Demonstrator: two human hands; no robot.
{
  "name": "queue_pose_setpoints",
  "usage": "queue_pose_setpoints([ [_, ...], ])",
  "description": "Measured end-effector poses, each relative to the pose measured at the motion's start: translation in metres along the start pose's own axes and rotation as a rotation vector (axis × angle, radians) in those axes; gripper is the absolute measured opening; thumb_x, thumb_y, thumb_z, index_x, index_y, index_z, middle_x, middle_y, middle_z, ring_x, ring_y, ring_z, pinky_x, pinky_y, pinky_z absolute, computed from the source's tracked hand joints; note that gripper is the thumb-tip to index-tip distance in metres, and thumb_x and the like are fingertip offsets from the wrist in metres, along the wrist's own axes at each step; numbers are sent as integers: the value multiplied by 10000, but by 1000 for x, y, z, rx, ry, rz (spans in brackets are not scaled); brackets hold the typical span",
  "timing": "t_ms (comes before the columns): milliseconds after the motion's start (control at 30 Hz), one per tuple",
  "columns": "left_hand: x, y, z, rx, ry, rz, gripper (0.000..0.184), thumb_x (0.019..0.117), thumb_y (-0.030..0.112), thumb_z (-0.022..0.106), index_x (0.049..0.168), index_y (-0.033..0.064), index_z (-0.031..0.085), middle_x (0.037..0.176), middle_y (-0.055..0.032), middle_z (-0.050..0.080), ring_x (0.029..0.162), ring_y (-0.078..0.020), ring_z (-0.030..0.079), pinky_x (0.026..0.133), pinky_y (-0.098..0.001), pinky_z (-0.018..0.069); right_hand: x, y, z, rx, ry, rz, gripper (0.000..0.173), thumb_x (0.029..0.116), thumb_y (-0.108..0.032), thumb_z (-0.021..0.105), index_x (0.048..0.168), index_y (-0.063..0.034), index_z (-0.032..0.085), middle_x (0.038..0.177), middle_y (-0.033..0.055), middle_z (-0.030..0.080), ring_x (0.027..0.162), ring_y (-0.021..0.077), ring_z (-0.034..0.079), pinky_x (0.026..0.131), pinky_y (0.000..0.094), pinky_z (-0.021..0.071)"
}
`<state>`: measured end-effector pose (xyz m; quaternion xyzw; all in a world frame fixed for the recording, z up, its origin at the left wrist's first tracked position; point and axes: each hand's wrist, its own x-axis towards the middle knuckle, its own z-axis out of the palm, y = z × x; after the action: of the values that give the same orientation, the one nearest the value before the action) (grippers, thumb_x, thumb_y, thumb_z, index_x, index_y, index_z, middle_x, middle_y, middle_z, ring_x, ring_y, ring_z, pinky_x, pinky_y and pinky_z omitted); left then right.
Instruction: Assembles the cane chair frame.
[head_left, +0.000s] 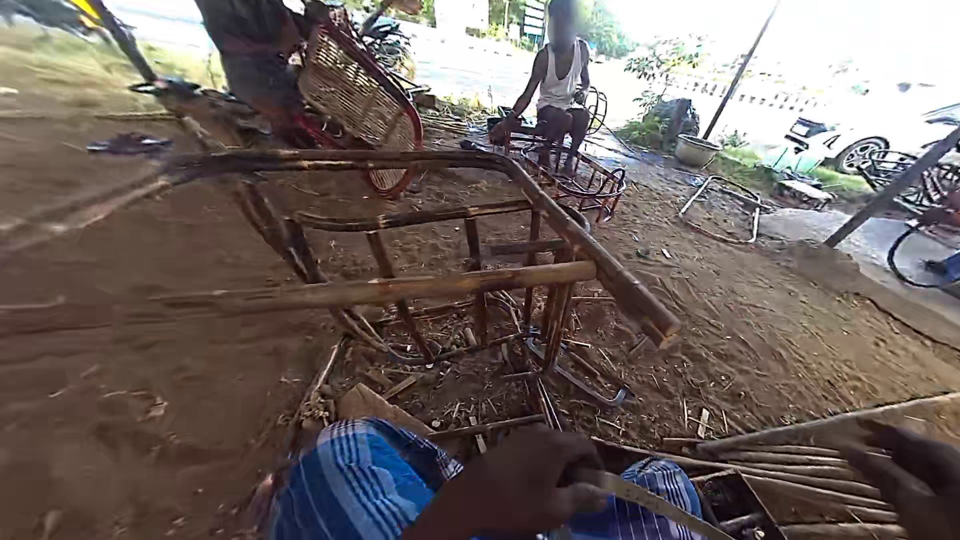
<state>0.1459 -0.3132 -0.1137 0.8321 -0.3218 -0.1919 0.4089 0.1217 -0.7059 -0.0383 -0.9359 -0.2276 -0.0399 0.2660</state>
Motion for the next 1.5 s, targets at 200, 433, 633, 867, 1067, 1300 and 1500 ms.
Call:
queue_pose_setpoints([
  [200,-17,0,-16,-54,-53,-81,415,939,389,741,1243,129,630,881,-46,668,732,-170,630,702,-410,559,60,-29,142,725,-160,51,180,934,-311,746,981,-143,790,815,-60,716,643,11,607,563,212,518],
  [433,-95,-73,-63,-276,21,-297,254,961,306,720,1161,150,701,822,14,684,629,-62,599,569,-239,509,53,100,38,19,-107,227,54,922,-113,751,928,-60,760,785,65,708,640,187,632,617,437,535],
  [633,-52,-74,-48,-22,128,-331,261,938,419,733,1123,239,695,868,56,681,745,-80,647,719,-345,579,73,94,115,-297,41,393,166,941,-247,751,1014,-99,771,966,163,733,904,405,704,787,686,546],
  [867,5,-39,-47,-17,326,-70,363,943,217,738,1284,293,637,986,88,709,733,-81,661,626,-283,596,144,-46,201,1093,-304,48,241,909,-187,756,1117,-65,744,892,49,719,712,89,639,652,270,563],
  [1067,-30,-60,-79,-221,592,-196,123,964,176,693,1059,155,769,788,-54,704,565,-150,601,526,-278,525,183,-23,141,840,-78,57,137,903,-209,777,894,-77,743,681,7,637,524,57,491,480,229,412],
  [1300,-2,-49,-75,-536,1147,-133,113,956,6,673,1038,30,747,845,-80,724,655,-144,665,628,-274,599,213,-7,79,551,148,-125,64,958,-110,711,930,-80,760,750,-10,694,588,38,563,517,194,449],
  [1500,41,-27,-64,-877,1311,20,172,955,-23,672,1103,32,738,933,-109,736,748,-184,716,705,-325,641,228,12,58,491,275,-84,61,948,-169,737,905,-128,754,707,-41,657,499,26,443,449,191,334],
])
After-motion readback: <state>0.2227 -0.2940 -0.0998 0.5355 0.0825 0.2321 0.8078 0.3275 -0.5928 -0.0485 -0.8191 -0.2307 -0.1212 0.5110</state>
